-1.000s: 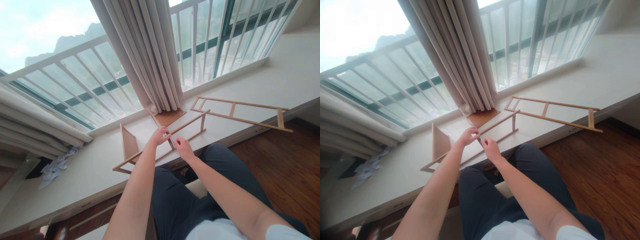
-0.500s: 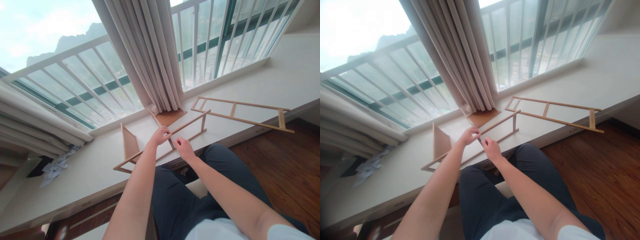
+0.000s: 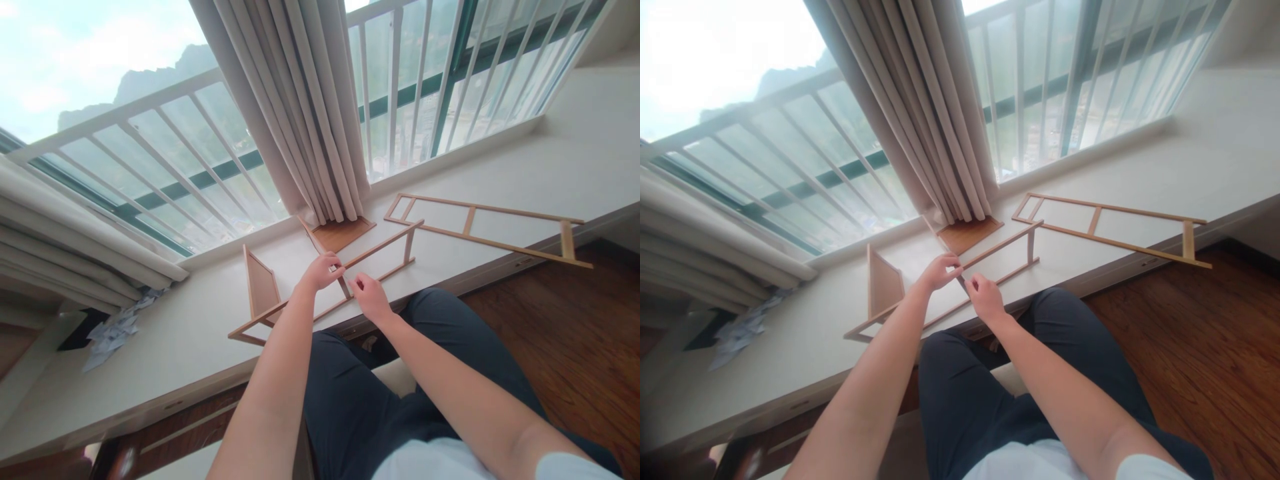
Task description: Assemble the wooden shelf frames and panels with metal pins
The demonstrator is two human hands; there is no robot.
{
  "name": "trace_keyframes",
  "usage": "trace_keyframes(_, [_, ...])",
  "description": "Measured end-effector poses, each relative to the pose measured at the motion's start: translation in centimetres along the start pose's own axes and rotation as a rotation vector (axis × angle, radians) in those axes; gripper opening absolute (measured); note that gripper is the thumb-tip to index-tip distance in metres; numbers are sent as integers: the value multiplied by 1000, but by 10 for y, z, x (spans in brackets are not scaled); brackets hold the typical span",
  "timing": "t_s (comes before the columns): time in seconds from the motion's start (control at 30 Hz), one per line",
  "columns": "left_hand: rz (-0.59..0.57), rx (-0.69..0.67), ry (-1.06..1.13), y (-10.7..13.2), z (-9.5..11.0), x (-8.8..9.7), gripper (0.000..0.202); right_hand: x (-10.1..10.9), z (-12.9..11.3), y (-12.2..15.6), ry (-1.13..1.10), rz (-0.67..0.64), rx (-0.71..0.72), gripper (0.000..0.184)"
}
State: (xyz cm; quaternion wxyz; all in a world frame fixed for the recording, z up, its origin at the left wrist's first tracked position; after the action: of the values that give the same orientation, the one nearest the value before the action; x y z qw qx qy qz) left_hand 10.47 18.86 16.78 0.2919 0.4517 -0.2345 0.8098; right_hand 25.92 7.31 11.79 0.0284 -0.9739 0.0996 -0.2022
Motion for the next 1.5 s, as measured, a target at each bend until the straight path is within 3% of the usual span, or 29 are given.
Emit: trace_keyframes(1.5, [11,-2,1,0,0,1,18,1,-7,3,112,-27,15,30])
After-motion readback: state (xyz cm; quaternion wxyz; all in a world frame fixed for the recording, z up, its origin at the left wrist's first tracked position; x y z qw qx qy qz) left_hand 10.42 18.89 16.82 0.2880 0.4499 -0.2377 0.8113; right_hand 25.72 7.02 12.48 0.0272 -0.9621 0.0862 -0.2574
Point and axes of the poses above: each hand's wrist, its own y-axis away from the middle knuckle, its own x-axis out of the back of the hand, z = x × y, the point moved 1 cm from there along -y, towards the middle knuckle
